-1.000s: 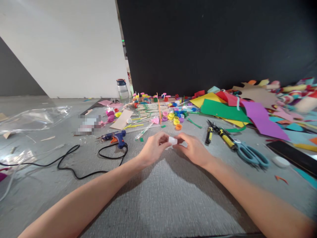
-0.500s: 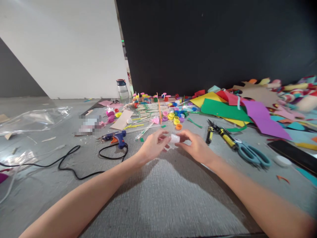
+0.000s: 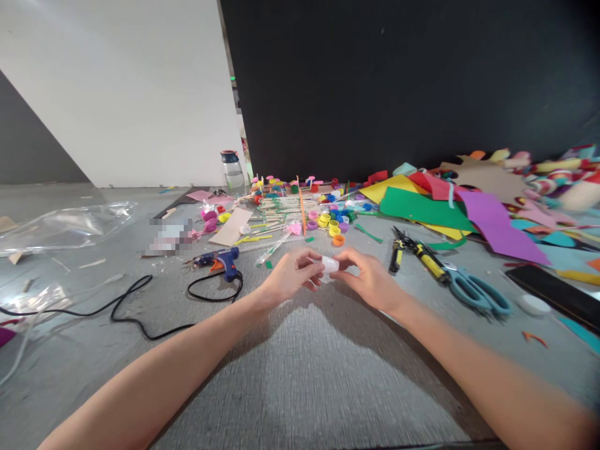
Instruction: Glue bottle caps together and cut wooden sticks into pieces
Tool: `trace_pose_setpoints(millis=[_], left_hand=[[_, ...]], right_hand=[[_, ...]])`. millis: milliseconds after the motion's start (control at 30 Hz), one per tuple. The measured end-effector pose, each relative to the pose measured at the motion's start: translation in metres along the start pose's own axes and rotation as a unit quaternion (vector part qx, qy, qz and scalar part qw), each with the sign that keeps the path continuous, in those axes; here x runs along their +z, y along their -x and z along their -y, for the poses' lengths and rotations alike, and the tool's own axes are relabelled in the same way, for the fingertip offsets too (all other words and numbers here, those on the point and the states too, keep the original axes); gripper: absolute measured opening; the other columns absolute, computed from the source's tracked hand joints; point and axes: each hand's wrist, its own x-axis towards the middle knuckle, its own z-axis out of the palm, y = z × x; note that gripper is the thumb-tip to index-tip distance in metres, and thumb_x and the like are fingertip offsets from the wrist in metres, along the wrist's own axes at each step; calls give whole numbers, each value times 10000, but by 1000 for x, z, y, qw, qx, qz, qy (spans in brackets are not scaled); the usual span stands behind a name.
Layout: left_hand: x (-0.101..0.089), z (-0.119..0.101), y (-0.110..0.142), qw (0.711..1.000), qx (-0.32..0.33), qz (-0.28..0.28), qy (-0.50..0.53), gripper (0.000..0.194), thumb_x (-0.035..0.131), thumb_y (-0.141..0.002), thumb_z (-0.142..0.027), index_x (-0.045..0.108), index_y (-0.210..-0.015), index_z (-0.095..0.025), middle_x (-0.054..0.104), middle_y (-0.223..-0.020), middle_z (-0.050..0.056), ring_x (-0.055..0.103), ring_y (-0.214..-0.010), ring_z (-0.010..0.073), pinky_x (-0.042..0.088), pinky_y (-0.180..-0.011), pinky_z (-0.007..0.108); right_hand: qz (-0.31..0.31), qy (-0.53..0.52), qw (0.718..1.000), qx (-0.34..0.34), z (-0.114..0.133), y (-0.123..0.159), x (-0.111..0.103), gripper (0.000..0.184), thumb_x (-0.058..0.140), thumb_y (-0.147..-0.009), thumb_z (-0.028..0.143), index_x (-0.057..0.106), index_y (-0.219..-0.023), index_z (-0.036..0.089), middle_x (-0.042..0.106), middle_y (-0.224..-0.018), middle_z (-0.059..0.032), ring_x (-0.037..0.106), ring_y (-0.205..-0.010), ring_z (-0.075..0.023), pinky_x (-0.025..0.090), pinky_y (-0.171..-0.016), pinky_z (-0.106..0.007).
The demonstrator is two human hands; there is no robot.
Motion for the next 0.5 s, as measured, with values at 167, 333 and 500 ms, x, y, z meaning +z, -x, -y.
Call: trace_pose_setpoints(millis=[167, 333, 500], left_hand=[[0, 4, -1, 1000, 6, 2, -2, 141, 646, -891, -268, 615, -960, -149, 665, -746, 14, 653, -648, 113, 568, -594, 240], [-1, 5, -1, 1000, 16, 8, -14, 147, 637, -890, -279, 616, -963, -153, 663, -762, 12, 655, -647, 116, 567, -603, 250], [-1, 5, -1, 1000, 13, 7, -19, 143, 626, -897, -278, 617, -973, -157, 662, -759, 11, 653, -644, 116, 565, -605, 250]], right_hand=[[-4, 1, 1000, -5, -1, 0, 0, 107, 684, -897, 255, 606, -965, 229, 726, -845, -8, 681, -778, -194, 494, -724, -306], [-6, -2, 1000, -8, -2, 1, 1, 104, 679, -897, 256, 606, -967, 229, 729, -852, -15, 684, -781, -198, 499, -721, -309], [-5, -4, 1000, -3, -1, 0, 0, 107, 679, -891, 259, 607, -964, 226, 733, -860, -26, 688, -791, -204, 505, -727, -322]])
